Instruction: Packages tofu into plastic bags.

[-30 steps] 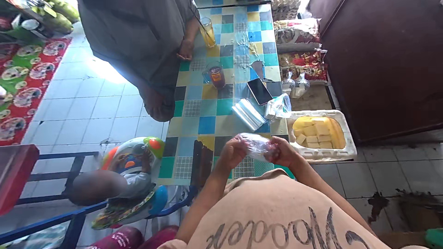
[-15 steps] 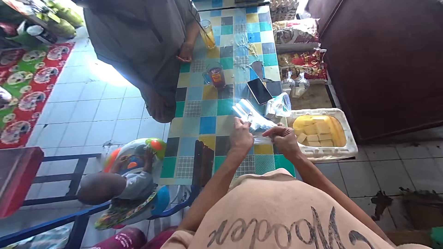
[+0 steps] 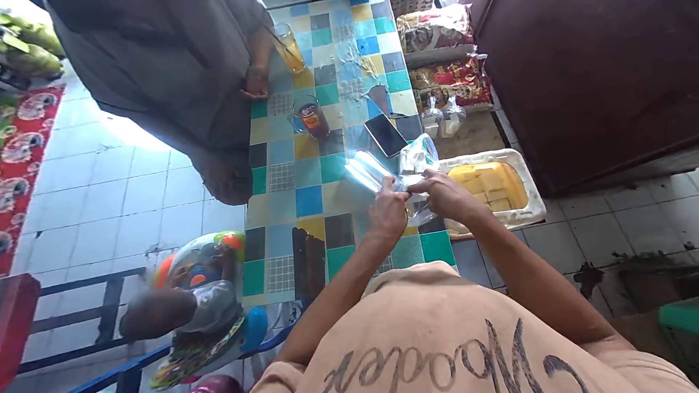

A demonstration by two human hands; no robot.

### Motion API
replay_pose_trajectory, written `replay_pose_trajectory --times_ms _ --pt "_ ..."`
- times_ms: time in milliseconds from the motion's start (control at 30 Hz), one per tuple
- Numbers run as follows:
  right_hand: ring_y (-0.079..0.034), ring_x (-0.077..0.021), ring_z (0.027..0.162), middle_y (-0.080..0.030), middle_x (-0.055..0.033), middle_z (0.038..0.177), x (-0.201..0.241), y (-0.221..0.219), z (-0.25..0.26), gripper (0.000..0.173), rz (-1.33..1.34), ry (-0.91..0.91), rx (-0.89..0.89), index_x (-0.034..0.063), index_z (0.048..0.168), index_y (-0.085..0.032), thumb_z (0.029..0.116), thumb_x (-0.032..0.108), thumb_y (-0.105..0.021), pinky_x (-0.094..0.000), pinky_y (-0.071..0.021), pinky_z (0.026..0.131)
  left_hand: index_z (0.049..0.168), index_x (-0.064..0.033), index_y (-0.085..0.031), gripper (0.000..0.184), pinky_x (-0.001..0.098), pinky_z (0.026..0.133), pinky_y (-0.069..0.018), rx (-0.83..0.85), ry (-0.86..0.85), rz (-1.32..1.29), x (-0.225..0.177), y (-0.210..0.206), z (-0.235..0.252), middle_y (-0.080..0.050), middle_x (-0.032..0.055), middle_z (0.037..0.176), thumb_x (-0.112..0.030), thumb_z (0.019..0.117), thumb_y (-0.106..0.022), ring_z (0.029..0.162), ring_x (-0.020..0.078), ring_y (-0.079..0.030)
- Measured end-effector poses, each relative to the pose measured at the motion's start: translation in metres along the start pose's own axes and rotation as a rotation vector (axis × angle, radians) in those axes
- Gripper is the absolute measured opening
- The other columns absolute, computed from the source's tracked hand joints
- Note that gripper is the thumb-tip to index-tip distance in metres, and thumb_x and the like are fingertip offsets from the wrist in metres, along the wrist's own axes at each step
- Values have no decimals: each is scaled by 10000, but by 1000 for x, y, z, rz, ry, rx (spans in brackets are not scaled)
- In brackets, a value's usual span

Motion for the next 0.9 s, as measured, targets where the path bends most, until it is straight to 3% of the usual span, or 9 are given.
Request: replay_pose_trajectory --times_ms 133,233,400,500,567,700,767,833,900 --pt "-618 -433 1199 -631 -272 1302 -3 26 -16 181 121 -52 -387 93 1031 -809 922 -2 -701 -571 -517 970 1304 45 -636 379 543 854 -561 15 41 -126 9 -1 6 -554 272 1309 -2 928 -640 1049 416 -641" --pt "-592 -466 1223 -564 -283 1402 2 7 -23 223 142 -28 -374 108 1047 -805 862 -13 -778 -618 -528 938 1202 8 -683 246 504 814 -569 -83 -13 -182 3 4 6 -597 249 1200 -21 965 -620 976 375 -656" --pt "-611 -474 1181 -566 -285 1403 -7 11 -29 279 66 -9 -432 67 901 -785 878 -150 -610 -620 -528 915 1185 -6 -710 284 542 803 -579 -82 29 -53 12 9 7 -509 261 1419 47 934 -591 1009 422 -666" --pt "-641 -473 1079 -598 -292 1290 -8 11 -28 195 10 -189 -399 9 1136 -734 990 25 -605 -615 -549 838 1213 33 -663 266 567 801 -567 -41 21 -108 4 1 8 -628 257 1211 -22 971 -567 974 418 -675" --pt "-660 -484 997 -587 -313 1249 -7 11 -27 330 55 -273 -376 -6 1301 -630 997 115 -665 -618 -557 787 1217 30 -676 287 571 810 -556 -35 2 -162 -5 -2 12 -690 235 1080 -170 1035 -580 954 401 -688" --pt "-661 -519 971 -509 -354 1354 -14 8 -25 515 53 -277 -326 38 1383 -581 890 -96 -645 -635 -563 765 1142 -59 -759 216 580 867 -505 -82 -23 -41 -3 3 19 -732 189 1022 -145 1019 -603 1019 398 -671" --pt "-657 -526 988 -485 -361 1388 -18 8 -25 528 34 -285 -311 57 1367 -607 873 -126 -636 -640 -563 776 1106 -92 -771 223 557 874 -489 -122 -86 -3 -7 8 15 -693 182 1088 -20 944 -637 1074 408 -610" --pt "-649 -520 1017 -486 -359 1385 -20 8 -25 489 -6 -292 -318 46 1321 -639 864 -126 -649 -631 -564 773 1142 -110 -765 291 553 862 -534 -82 -64 8 -8 2 17 -576 195 1324 28 912 -654 1150 417 -582" --pt "-639 -504 1072 -493 -342 1395 -22 6 -24 436 -51 -308 -318 45 1271 -667 863 -109 -659 -610 -575 782 1203 -79 -728 305 568 787 -573 -19 33 46 -2 -9 22 -508 214 1430 10 929 -630 1078 424 -637"
Point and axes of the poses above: each hand's wrist, its own z-axis towards the middle knuckle, its own y-axis out of the back of the hand, x = y × z, the point moved 9 cm from there along z, towards the middle knuckle
